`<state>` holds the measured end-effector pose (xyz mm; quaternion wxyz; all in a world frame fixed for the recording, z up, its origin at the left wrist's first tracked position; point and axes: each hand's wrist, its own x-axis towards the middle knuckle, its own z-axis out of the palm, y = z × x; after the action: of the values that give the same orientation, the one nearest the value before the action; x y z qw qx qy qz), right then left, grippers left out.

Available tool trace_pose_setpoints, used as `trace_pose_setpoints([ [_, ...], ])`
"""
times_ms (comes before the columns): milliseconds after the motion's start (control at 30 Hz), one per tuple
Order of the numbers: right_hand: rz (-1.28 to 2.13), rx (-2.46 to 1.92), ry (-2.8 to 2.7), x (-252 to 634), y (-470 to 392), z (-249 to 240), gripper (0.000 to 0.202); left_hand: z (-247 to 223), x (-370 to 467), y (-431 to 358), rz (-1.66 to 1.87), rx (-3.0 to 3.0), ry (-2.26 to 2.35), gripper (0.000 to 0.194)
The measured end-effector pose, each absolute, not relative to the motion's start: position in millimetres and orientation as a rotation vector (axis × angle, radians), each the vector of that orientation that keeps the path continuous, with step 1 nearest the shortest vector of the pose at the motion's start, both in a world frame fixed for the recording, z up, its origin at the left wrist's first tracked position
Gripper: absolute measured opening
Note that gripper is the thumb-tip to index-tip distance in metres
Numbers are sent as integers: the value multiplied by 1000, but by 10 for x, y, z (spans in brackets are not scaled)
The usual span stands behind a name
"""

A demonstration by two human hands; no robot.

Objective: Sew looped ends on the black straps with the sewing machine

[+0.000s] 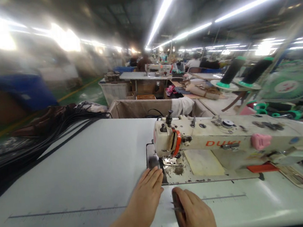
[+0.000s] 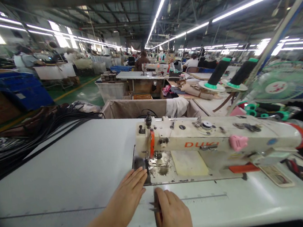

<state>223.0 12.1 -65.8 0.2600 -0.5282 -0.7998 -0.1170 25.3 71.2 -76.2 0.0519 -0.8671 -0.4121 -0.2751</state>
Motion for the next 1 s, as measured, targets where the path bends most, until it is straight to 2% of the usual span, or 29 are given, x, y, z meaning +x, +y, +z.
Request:
trace_pose_setpoints([
  [533,-265,-1470,-2175,2225,73,-658,50,-636,229,1039,-595,-2760,-1462,36],
  [1000,-261,-1494,-2163,2215,70,-638,46,-633,152,1199,-673,-2846,-1519,41],
])
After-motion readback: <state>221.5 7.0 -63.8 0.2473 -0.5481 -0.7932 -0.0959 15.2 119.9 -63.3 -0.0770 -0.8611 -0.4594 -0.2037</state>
